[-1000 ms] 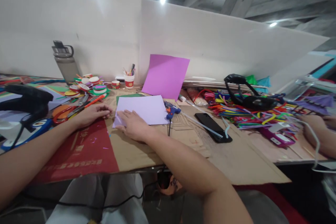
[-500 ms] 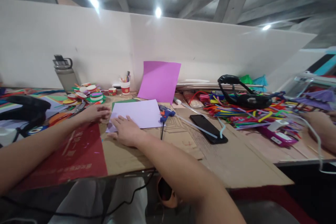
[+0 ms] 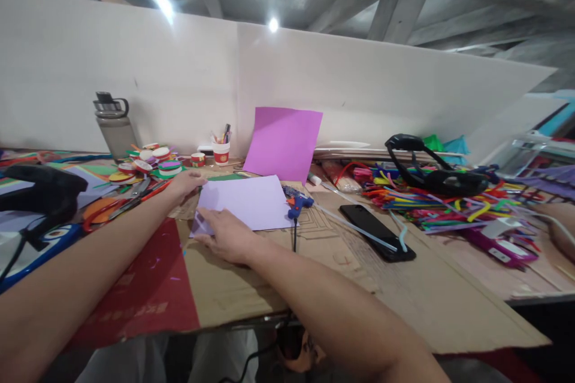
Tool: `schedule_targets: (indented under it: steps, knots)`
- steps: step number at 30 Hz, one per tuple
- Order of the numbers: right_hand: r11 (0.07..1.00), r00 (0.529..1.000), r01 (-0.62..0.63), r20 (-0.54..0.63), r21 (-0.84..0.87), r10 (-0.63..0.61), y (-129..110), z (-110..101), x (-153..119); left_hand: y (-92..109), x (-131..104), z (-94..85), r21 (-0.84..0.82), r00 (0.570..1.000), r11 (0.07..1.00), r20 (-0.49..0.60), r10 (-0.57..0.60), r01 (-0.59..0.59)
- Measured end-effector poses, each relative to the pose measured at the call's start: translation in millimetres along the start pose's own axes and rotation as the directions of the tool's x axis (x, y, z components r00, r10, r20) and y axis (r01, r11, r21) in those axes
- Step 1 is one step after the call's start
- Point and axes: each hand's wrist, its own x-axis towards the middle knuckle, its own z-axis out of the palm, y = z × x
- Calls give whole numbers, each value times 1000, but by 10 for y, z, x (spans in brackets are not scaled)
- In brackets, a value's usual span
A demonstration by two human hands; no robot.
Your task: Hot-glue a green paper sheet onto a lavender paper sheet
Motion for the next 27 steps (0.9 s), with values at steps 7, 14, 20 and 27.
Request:
schedule_targets:
  steps: [7,14,20,27]
  knots:
    - [1000,995,-5,-103,-3,5,51,32,36,46,-26,-61,-136,995,988,85,-56,67]
    - [803,839,-469,-468,-367,277,233,-569,-89,61,-103,-77,-219,989,969,112,-91,114]
    - [391,524,-842,-393,-371,755,423,-938,-339,46,-110,5,-183,999,983,-2,-35,34]
    - [403,485,-866,-304,-295,820,666,-849,-412,26,-27,30,-377,992,921,112,-60,98]
